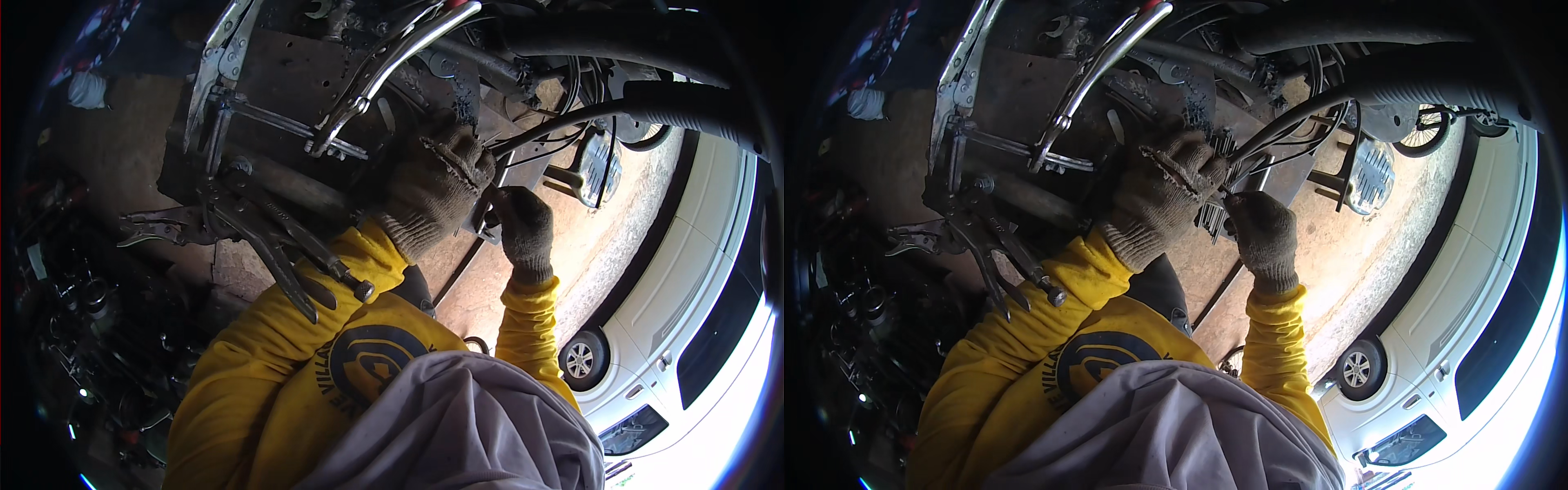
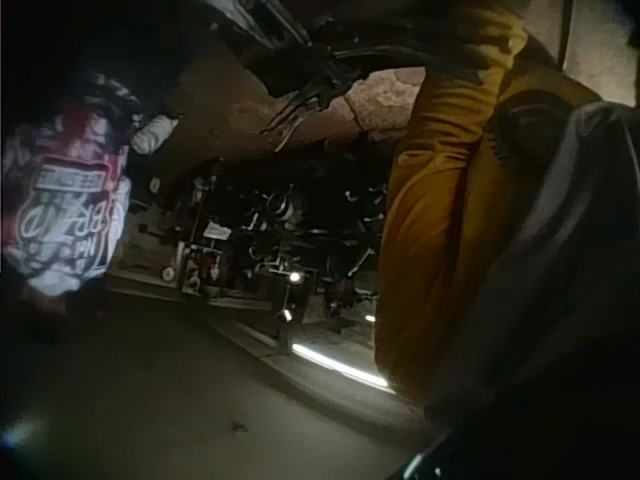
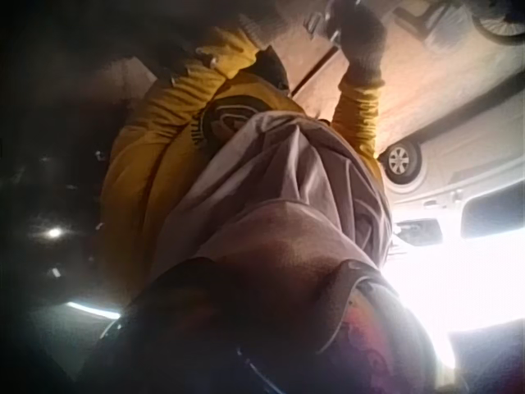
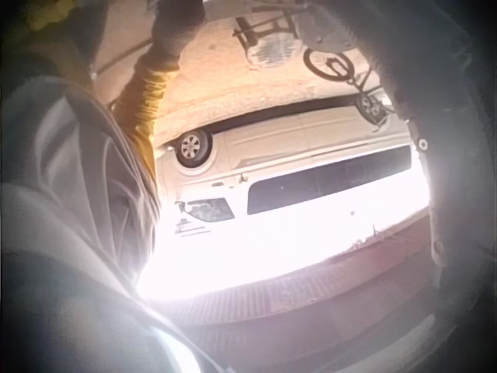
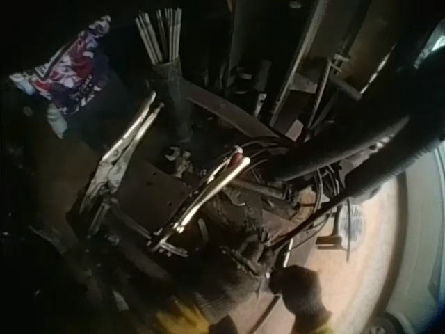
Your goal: The person holds and aligns metal pipes and plates on a workbench, using clamps to secure them and a welding tool to join the components.
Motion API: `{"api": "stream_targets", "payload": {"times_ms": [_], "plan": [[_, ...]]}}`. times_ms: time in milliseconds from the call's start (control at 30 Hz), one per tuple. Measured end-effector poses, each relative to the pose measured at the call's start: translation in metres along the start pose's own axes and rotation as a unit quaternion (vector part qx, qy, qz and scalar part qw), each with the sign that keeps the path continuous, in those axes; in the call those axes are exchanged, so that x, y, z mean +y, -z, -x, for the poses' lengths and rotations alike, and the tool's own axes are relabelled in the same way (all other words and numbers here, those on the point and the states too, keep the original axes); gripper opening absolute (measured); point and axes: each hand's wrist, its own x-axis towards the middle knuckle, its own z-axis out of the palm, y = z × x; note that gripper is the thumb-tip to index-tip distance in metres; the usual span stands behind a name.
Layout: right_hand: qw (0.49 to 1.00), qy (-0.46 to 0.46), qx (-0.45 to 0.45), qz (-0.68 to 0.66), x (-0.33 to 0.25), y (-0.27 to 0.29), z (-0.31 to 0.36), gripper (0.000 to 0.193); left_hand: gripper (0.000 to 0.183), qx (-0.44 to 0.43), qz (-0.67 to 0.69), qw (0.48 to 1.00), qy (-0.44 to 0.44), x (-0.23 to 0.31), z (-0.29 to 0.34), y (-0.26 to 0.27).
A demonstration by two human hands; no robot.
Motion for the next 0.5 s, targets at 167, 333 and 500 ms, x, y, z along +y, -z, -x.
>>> {"api": "stream_targets", "payload": {"times_ms": [167, 333, 500], "plan": [[0.966, 0.211, 0.022, 0.148, 0.008, -0.002, -0.005, 0.021, 0.031, -0.029, -0.002, 1.0, -0.009, -0.003, 0.0, 0.008], [0.955, 0.244, 0.015, 0.166, 0.015, 0.0, -0.008, 0.02, 0.03, -0.012, 0.006, 1.0, -0.007, -0.002, 0.001, -0.001], [0.969, 0.213, 0.017, 0.122, 0.022, -0.002, -0.009, 0.018, 0.03, -0.052, -0.015, 0.998, 0.03, 0.003, 0.002, 0.003]]}}
